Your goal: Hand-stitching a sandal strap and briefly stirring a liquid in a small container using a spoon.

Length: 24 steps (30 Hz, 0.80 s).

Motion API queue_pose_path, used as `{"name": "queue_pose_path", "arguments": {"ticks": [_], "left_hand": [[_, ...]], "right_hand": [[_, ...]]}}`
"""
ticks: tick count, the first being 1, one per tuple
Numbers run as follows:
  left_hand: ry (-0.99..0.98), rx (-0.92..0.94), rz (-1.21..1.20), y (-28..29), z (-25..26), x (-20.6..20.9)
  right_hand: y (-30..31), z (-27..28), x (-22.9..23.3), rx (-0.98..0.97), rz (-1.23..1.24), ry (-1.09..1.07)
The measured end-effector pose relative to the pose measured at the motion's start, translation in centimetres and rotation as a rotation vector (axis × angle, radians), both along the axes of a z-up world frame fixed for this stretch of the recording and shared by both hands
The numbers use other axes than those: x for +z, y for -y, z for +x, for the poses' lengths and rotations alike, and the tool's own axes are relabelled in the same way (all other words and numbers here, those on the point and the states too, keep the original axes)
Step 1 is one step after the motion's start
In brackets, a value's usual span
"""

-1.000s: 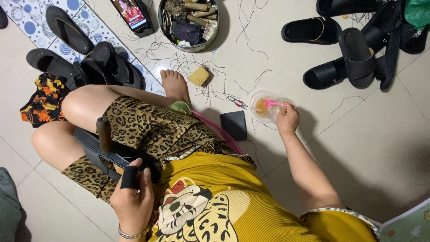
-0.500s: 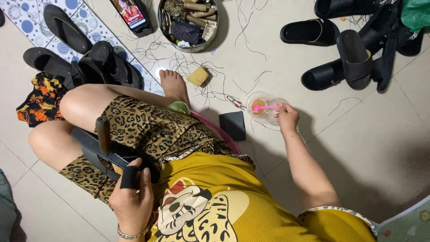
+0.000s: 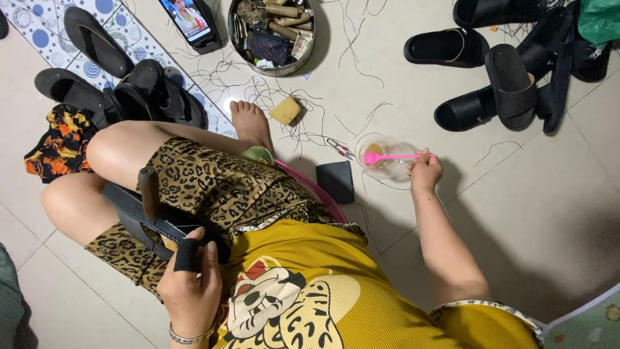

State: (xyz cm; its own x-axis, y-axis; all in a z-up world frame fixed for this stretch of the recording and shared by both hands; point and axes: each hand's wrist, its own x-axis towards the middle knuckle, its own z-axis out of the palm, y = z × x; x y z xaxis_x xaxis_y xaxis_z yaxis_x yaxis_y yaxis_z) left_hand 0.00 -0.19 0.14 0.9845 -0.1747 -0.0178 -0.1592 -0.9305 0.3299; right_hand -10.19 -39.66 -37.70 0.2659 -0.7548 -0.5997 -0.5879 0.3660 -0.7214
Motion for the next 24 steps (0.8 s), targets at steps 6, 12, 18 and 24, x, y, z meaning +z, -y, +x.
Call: {"name": "queue_pose_path", "arguments": {"ticks": [6,12,18,24], "left_hand": [[0.01,-0.01,0.003,0.1,0.0,0.3],[0.014,-0.022,0.013,0.3,-0.1,0.4],[-0.003,-0.02,0.004,0.3,-0.2,0.5],[0.002,-0.038,0.025,0.3,-0.2,0.4]], "right_hand": [[0.5,0.0,-0.3,-0.035,-0.031,0.058],[-1.0,-0.1,-2.0,0.245,-0.245,0.064],[-2.9,-0.4,-3.5,0.486,-0.532,-0.035],[-2.2,0.8,-2.0,0.254,-0.089,0.01]]}}
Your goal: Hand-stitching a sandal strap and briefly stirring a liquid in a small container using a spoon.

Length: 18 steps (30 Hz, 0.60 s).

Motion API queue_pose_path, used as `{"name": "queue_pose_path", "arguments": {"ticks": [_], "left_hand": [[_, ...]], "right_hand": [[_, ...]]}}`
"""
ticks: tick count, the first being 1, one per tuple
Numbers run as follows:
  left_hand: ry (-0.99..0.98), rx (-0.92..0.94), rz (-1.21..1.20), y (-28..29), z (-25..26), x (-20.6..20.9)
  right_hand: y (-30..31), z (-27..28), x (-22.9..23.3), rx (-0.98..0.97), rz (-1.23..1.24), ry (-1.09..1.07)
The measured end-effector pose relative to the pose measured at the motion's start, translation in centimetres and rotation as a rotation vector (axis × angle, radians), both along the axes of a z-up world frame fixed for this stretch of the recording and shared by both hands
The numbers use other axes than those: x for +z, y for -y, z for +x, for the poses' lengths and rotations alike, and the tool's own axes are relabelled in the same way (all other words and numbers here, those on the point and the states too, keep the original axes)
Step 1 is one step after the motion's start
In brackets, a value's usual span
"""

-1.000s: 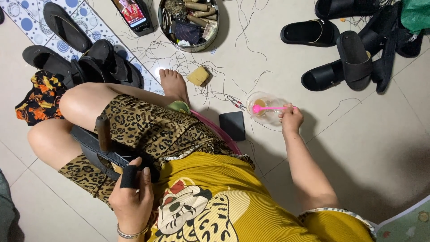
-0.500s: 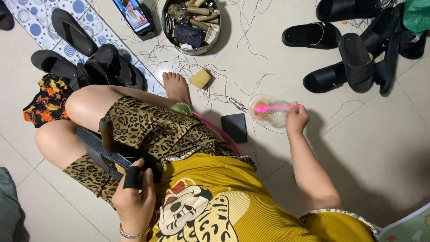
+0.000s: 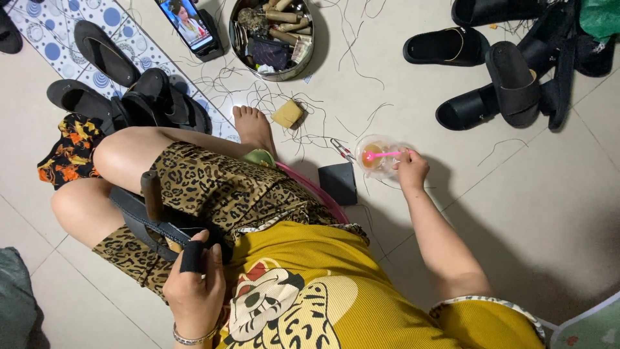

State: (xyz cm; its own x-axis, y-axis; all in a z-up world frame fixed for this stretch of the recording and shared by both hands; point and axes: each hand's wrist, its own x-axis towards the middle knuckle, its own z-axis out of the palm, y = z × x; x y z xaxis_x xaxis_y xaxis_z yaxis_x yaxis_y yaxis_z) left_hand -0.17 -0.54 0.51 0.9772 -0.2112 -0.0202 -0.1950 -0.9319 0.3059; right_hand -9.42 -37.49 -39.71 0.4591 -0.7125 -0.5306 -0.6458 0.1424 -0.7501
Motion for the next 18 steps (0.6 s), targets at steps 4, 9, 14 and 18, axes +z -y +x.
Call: {"name": "queue_pose_path", "arguments": {"ticks": [4,9,14,18], "left_hand": [[-0.011,0.018,0.001,-0.3,-0.1,0.0],[-0.023,0.016,0.006,-0.2,0.1,-0.1],[-0.019,0.003,0.008,0.2,0.4,0.1],[-0.03,0.002,0.044,0.1,0.4,0.0]], "right_hand": [[-0.9,0.8,-0.1,0.028,0.006,-0.003],[-0.7,0.8,0.9,-0.144,0.148,0.015],[0.5,0.5,1.8,-0.305,0.213,0.047],[0.9,0.2,1.1,-0.326,0.189,0.107]]}}
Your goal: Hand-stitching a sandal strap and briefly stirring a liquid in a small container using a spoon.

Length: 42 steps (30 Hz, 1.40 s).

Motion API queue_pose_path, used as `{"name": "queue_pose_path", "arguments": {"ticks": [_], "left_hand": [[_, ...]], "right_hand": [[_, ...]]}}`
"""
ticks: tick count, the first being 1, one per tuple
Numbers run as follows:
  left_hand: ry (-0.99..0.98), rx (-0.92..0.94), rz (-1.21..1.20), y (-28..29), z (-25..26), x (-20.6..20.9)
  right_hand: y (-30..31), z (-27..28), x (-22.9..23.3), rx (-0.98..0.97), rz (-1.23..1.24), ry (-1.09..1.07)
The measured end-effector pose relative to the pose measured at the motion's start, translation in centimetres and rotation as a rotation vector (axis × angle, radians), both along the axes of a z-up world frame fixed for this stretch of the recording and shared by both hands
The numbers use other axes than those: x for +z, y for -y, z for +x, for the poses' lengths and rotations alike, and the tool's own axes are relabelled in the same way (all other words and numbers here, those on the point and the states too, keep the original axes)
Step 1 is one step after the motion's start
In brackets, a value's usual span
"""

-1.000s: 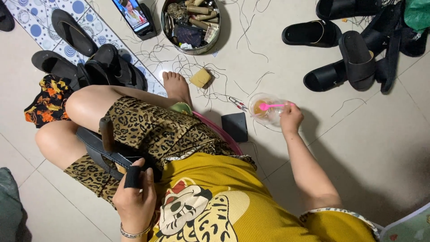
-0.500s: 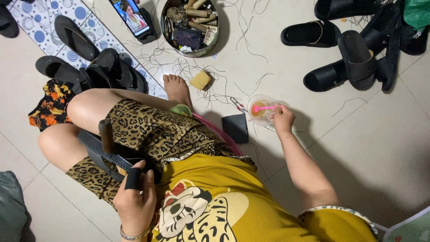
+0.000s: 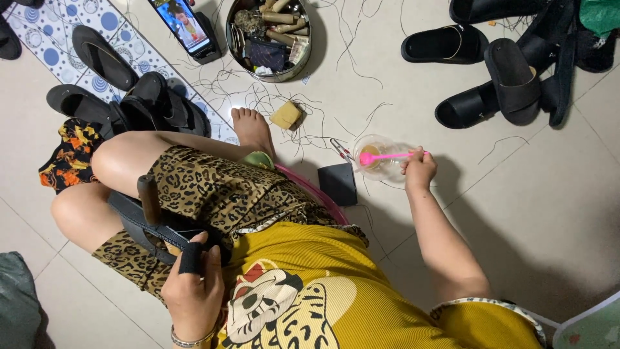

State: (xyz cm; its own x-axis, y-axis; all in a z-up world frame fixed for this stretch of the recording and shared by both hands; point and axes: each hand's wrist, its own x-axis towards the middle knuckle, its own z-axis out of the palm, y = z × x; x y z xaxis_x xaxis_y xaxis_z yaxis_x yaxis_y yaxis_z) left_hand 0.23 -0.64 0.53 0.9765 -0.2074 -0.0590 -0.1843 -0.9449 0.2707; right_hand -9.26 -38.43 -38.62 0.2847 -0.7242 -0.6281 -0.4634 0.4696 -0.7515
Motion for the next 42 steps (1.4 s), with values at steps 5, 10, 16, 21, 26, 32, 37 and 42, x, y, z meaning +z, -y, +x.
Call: {"name": "queue_pose_path", "arguments": {"ticks": [5,10,16,21,26,32,37,42], "left_hand": [[0.008,-0.001,-0.009,0.1,0.0,0.0],[0.008,0.005,-0.008,0.1,-0.1,0.0],[0.011,0.008,-0.023,0.3,0.0,0.1],[0.016,-0.004,-0.028,0.3,0.0,0.1],[0.008,-0.007,-0.03,0.4,0.0,0.2],[0.039,-0.043,-0.007,0.0,0.1,-0.2],[0.049,-0.05,-0.041,-0.2,0.2,-0.1],[0.047,-0.037,-0.069,-0.6,0.1,-0.1]], "right_hand": [[0.6,0.1,0.7,-0.077,0.017,0.005],[0.9,0.0,1.1,-0.155,0.06,0.016],[1.8,-0.8,0.2,-0.222,0.106,0.015],[2.8,-1.3,0.1,-0.251,0.128,-0.008],[3.9,-1.1,2.0,-0.262,0.101,-0.029],[6.4,0.6,7.1,-0.247,0.062,0.153],[7.4,4.7,16.2,-0.105,0.06,0.424],[6.8,8.8,28.4,0.048,0.072,0.615]]}}
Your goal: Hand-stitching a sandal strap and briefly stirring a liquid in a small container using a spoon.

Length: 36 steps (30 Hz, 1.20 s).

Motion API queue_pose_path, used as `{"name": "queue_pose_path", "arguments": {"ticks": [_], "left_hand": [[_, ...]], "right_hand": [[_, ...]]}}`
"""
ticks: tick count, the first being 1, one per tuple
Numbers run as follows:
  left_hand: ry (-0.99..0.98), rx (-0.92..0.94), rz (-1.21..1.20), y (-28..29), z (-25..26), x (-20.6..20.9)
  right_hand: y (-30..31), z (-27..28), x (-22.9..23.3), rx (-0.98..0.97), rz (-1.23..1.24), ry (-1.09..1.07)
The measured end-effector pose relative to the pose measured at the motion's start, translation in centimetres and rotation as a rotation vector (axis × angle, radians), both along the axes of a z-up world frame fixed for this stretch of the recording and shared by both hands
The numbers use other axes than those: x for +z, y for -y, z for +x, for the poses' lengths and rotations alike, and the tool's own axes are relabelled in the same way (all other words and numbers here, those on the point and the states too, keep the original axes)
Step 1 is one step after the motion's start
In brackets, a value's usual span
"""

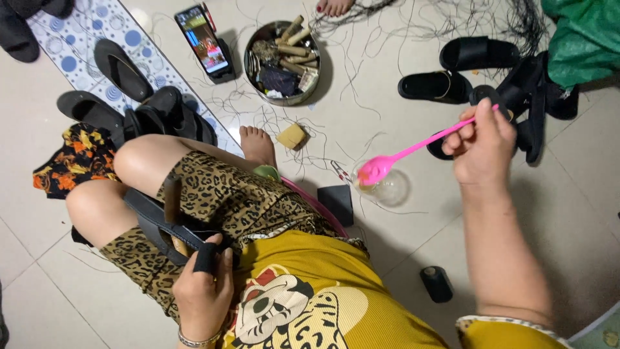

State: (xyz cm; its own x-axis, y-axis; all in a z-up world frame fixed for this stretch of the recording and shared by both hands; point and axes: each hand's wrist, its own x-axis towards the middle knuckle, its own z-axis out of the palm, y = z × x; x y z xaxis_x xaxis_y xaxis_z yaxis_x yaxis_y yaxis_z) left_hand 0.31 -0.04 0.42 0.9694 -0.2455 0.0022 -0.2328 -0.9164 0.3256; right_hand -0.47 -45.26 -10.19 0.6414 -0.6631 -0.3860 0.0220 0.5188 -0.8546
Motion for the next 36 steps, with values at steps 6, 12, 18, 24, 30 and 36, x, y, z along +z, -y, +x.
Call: {"name": "queue_pose_path", "arguments": {"ticks": [6,12,18,24,30,36], "left_hand": [[-0.021,0.048,-0.044,-0.3,-0.2,0.0],[-0.039,0.079,-0.059,-1.2,-0.6,-1.1],[-0.062,0.069,-0.061,-1.7,-0.6,-1.3],[-0.078,0.086,-0.124,-1.3,-0.3,-0.8],[-0.104,0.081,-0.09,-1.3,-0.1,-0.8],[-0.127,0.083,-0.202,-1.3,0.0,-0.2]], "right_hand": [[-2.9,2.7,14.6,0.353,-0.027,0.225],[-6.8,1.8,24.1,0.715,0.07,0.424],[-8.4,0.2,26.6,0.912,0.162,0.381],[-7.9,0.8,25.9,0.869,0.273,0.536],[-5.2,1.0,21.7,0.813,0.317,0.772],[-0.5,2.9,9.4,0.485,-0.036,0.461]]}}
